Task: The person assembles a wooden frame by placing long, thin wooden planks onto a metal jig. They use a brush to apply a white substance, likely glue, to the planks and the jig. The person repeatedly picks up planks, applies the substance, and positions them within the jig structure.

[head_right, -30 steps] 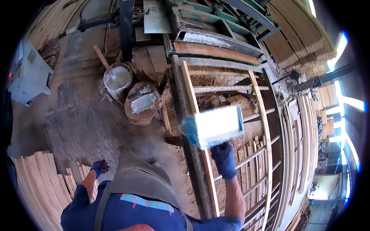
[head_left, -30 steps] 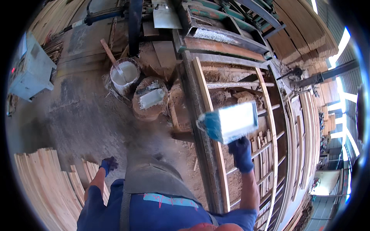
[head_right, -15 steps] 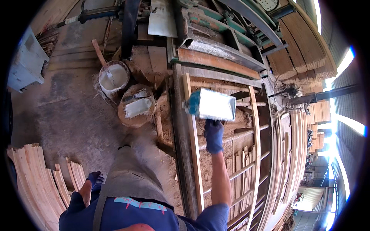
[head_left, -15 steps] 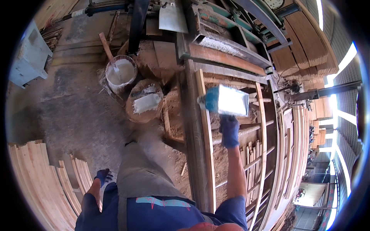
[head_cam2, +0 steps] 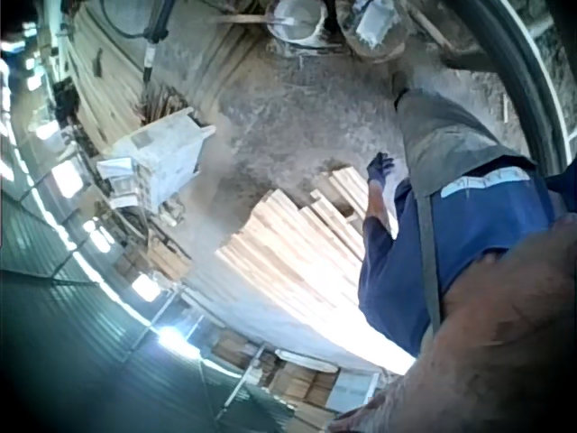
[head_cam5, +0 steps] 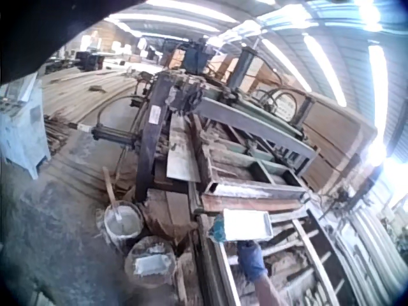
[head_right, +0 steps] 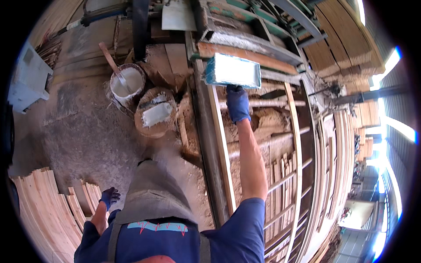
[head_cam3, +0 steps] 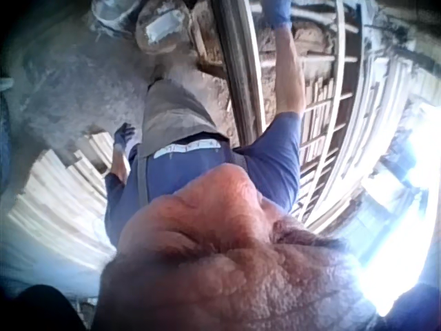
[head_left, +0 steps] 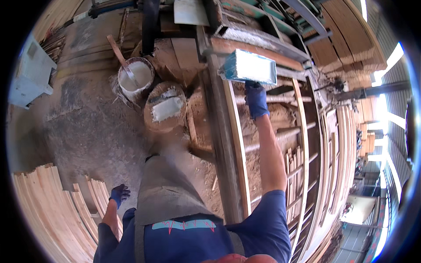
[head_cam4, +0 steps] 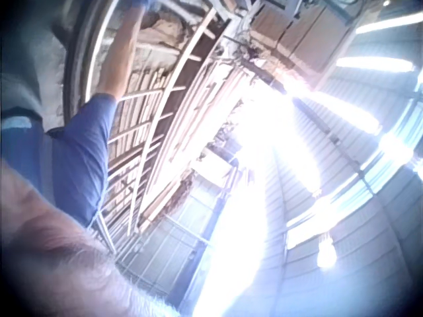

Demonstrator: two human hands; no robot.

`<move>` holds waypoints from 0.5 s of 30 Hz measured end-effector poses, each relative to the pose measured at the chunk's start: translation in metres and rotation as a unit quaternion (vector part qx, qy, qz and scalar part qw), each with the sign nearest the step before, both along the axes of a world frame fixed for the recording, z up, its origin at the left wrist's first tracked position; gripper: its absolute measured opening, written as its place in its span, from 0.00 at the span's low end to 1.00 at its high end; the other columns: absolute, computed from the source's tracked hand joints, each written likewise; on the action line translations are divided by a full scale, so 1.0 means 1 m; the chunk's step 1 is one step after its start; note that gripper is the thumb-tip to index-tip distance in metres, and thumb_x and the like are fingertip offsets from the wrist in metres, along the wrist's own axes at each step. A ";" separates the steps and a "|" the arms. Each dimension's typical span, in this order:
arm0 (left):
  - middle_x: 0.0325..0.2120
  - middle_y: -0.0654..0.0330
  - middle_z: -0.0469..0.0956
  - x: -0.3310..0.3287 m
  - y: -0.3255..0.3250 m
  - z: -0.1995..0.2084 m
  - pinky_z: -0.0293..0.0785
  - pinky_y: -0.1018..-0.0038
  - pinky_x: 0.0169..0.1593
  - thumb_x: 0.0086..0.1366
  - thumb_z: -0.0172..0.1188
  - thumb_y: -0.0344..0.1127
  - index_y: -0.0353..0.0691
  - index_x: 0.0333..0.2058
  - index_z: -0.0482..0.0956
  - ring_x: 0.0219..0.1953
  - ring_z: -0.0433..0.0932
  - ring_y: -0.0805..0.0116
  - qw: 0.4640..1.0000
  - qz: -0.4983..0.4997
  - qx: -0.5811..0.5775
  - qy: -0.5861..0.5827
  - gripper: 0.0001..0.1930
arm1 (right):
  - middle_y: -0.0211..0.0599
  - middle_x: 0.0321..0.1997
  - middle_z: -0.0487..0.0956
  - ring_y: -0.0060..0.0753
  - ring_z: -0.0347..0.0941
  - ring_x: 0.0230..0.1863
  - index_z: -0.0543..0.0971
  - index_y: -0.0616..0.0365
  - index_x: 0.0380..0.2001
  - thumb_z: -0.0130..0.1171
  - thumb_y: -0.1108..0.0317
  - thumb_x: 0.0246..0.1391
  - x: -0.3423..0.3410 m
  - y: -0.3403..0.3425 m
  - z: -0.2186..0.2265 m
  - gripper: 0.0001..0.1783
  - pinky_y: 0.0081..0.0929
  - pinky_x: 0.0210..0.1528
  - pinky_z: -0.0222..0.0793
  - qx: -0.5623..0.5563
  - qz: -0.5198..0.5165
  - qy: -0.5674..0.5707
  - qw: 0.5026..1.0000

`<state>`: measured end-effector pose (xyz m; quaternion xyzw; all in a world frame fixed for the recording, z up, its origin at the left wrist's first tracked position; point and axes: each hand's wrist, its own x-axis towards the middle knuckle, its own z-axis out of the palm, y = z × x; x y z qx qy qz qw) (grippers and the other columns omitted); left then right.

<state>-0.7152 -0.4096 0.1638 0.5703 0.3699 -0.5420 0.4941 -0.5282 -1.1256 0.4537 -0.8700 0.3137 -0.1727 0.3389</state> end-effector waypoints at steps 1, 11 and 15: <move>0.38 0.56 0.82 -0.020 0.002 -0.001 0.66 0.66 0.36 0.67 0.48 0.60 0.44 0.49 0.75 0.31 0.77 0.63 1.000 0.017 0.007 -0.004 0.26 | 0.62 0.28 0.78 0.58 0.79 0.36 0.79 0.67 0.35 0.51 0.48 0.60 -0.009 0.026 0.018 0.27 0.42 0.33 0.69 0.061 0.003 0.062 0.996; 0.36 0.54 0.82 -0.193 -0.005 -0.030 0.66 0.69 0.29 0.68 0.47 0.54 0.43 0.50 0.74 0.27 0.78 0.64 0.993 -0.104 -0.003 -0.051 0.23 | 0.67 0.33 0.77 0.67 0.74 0.41 0.78 0.66 0.38 0.50 0.51 0.59 -0.353 0.071 0.046 0.24 0.49 0.39 0.70 0.003 0.085 0.100 0.991; 0.34 0.51 0.82 -0.241 -0.008 -0.016 0.76 0.66 0.32 0.68 0.53 0.47 0.34 0.45 0.76 0.29 0.81 0.62 0.960 -0.183 -0.028 -0.209 0.20 | 0.62 0.32 0.79 0.64 0.77 0.39 0.79 0.65 0.38 0.50 0.49 0.59 -0.518 0.113 0.059 0.26 0.47 0.38 0.71 0.001 0.027 0.148 0.989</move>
